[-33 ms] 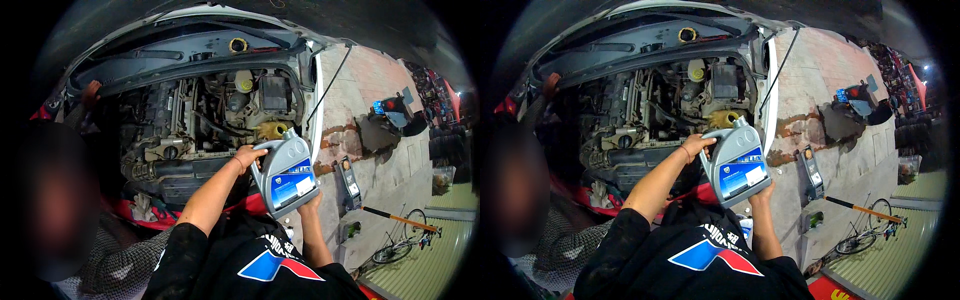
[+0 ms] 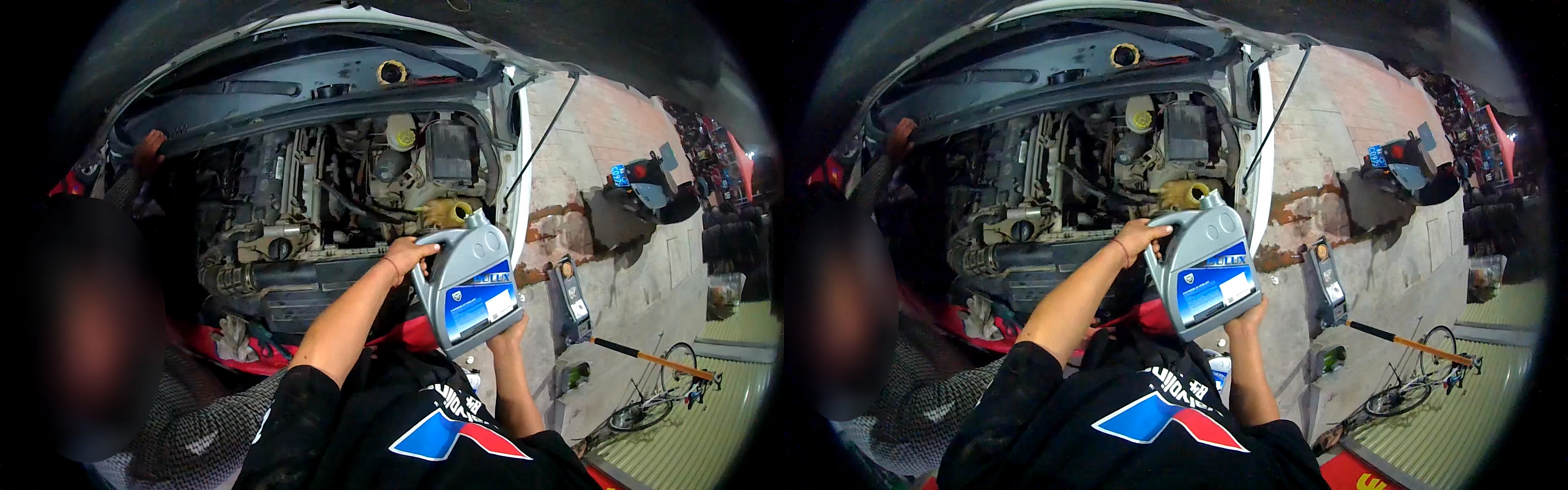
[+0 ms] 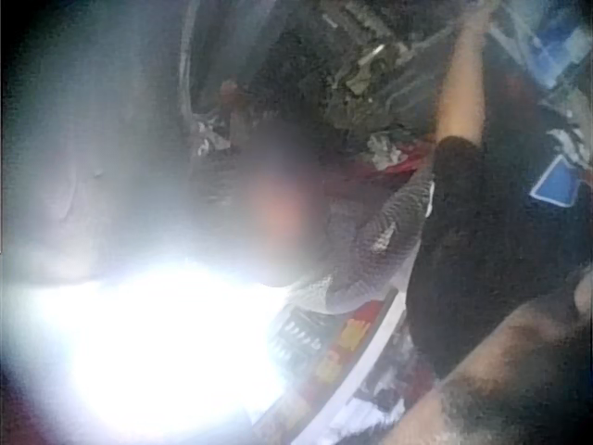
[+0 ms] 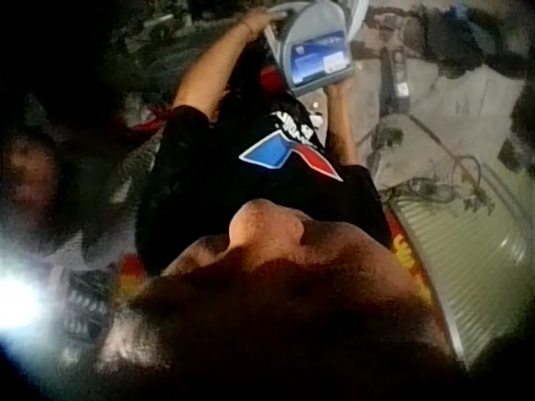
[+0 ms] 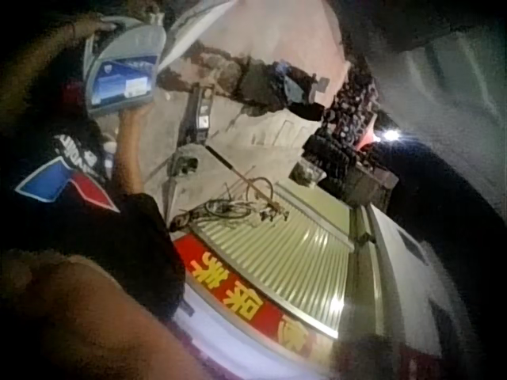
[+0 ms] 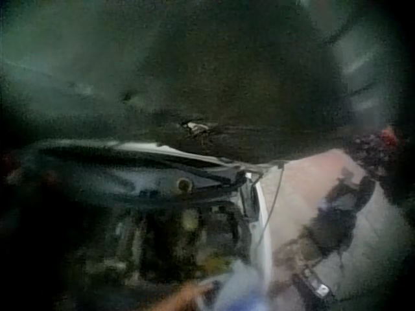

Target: The person pours coolant from a plastic jug into the car's coolant reservoir under the open hood. A second person assists by holding the reservoir cap area. The camera wearer repeatedly pours from the same jug and sets it down between pours.

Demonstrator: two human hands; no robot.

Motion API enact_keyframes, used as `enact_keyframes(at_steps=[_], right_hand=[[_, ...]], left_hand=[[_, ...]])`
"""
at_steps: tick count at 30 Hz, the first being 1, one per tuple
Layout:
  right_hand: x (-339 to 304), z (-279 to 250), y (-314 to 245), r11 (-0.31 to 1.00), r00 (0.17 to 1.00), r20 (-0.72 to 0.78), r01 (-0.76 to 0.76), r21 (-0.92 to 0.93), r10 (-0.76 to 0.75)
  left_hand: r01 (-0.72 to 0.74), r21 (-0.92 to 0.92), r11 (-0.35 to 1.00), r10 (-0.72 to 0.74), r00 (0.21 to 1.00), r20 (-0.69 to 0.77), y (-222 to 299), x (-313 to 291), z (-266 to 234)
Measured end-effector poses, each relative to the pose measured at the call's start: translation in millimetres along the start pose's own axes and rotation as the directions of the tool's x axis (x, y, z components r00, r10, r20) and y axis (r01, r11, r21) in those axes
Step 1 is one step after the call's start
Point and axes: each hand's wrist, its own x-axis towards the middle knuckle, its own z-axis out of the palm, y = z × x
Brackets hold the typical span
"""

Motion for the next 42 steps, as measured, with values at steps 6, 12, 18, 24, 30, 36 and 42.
enact_keyframes(at_steps=[6, 12, 18, 24, 30, 36, 42], right_hand=[[5, -6, -3, 1.0, 1.0, 0.013, -0.018, -0.021, 0.019], [1, 0, -2, 1.0, 1.0, 0.007, -0.013, -0.017, 0.013], [4, -3, -4, 0.999, 0.999, 0.028, -0.018, -0.034, 0.019], [-5, 9, -4, 1.0, 1.0, 0.008, -0.02, -0.012, 0.02], [-2, 5, -4, 1.0, 0.999, 0.04, -0.015, -0.027, 0.016], [-3, 4, -3, 1.0, 0.999, -0.038, -0.016, -0.022, 0.015], [3, -4, -5, 0.998, 0.999, -0.005, -0.034, -0.048, 0.034]], left_hand=[[-0.012, 0.031, 0.999, 0.012, 1.0, -0.013, 0, 1, -1], [-0.008, 0.022, 1.0, 0.008, 1.0, -0.006, 0, 0, 0], [-0.003, 0.019, 1.0, 0.002, 1.0, 0.012, 0, 1, -1], [0.003, 0.028, 1.0, -0.003, 1.0, -0.003, -2, 3, -2], [0.005, 0.008, 1.0, -0.005, 1.0, 0.025, -1, 3, -3], [0.0, 0.009, 1.0, 0.0, 1.0, 0.019, -1, 3, -2], [-0.001, 0.02, 1.0, 0.001, 1.0, 0.012, 0, 3, -2]])
